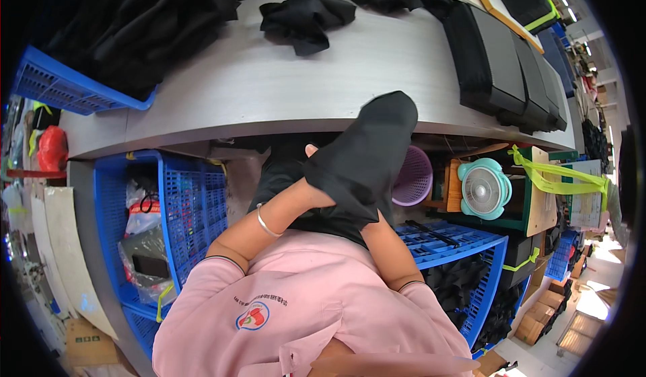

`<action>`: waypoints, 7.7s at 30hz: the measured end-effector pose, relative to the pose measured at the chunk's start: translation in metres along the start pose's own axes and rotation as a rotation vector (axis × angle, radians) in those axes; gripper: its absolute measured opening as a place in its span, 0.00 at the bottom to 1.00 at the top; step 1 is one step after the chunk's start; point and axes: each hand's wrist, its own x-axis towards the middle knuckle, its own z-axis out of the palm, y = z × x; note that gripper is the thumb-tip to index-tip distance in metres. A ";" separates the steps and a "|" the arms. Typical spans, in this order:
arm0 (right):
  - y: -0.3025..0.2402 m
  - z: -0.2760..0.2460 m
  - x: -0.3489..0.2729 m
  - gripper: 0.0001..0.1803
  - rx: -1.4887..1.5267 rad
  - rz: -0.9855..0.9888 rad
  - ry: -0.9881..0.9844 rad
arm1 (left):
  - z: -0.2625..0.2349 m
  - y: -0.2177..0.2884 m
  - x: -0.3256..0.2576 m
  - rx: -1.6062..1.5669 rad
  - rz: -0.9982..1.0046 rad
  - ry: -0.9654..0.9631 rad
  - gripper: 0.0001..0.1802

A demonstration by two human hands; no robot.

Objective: The person is inspecting and folding black textile components, possibly parts for bags or sports equipment, at an assembly station.

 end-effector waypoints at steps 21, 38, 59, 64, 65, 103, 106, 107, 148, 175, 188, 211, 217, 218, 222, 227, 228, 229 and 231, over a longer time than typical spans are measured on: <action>0.002 -0.013 -0.045 0.21 -0.133 0.505 0.073 | 0.118 0.086 0.024 0.100 0.295 0.652 0.28; -0.093 -0.066 -0.029 0.20 0.682 -0.024 0.010 | 0.034 0.063 -0.019 0.907 0.543 0.232 0.31; -0.075 -0.067 0.015 0.29 -1.034 -0.573 0.613 | 0.011 0.031 -0.027 1.621 0.592 0.072 0.26; -0.082 -0.078 0.016 0.18 -0.934 -0.350 0.379 | 0.009 0.025 -0.031 1.097 0.389 0.188 0.24; -0.089 -0.080 0.010 0.13 -0.794 -0.186 0.252 | 0.002 0.031 -0.031 1.410 0.413 0.220 0.24; -0.039 -0.098 0.056 0.08 -1.091 -0.207 0.246 | -0.001 0.176 0.051 1.555 -0.176 -0.150 0.16; -0.043 -0.105 0.057 0.08 -1.053 -0.169 0.190 | 0.002 0.182 0.059 1.819 -0.156 -0.291 0.14; -0.044 -0.106 0.058 0.08 -1.034 -0.158 0.188 | 0.004 0.182 0.060 1.908 -0.042 -0.318 0.13; -0.043 -0.113 0.028 0.17 -0.831 0.113 0.457 | 0.002 0.123 0.133 1.941 0.714 0.418 0.11; -0.122 -0.112 -0.007 0.11 -1.181 -0.235 0.544 | 0.041 0.008 0.071 0.324 0.238 -0.128 0.52; -0.102 -0.051 -0.080 0.05 -0.721 0.004 0.461 | 0.025 0.017 0.027 0.078 0.220 -0.034 0.40; -0.077 -0.072 -0.068 0.27 -0.344 0.246 0.408 | -0.003 0.102 0.072 1.834 0.931 0.606 0.24; -0.099 -0.076 -0.041 0.25 -0.837 0.113 0.339 | 0.047 0.088 0.074 1.820 1.011 0.158 0.25; -0.094 -0.079 -0.031 0.24 -0.895 0.064 0.364 | 0.055 0.083 0.070 1.818 1.012 0.101 0.22; -0.056 -0.095 0.009 0.10 -0.870 -0.206 0.519 | 0.076 0.058 0.049 1.793 0.827 -0.240 0.17; -0.033 -0.107 0.008 0.16 -0.304 0.092 0.500 | 0.070 0.046 0.014 1.586 0.985 0.026 0.33; -0.035 -0.107 0.005 0.21 0.088 0.077 0.593 | 0.067 0.044 0.006 1.583 1.108 0.100 0.40; -0.038 -0.105 0.001 0.28 -0.005 0.204 0.607 | 0.063 0.043 -0.002 1.582 1.118 0.107 0.43; -0.046 -0.100 0.000 0.27 0.319 0.151 0.662 | 0.057 0.033 -0.008 1.588 1.073 0.165 0.47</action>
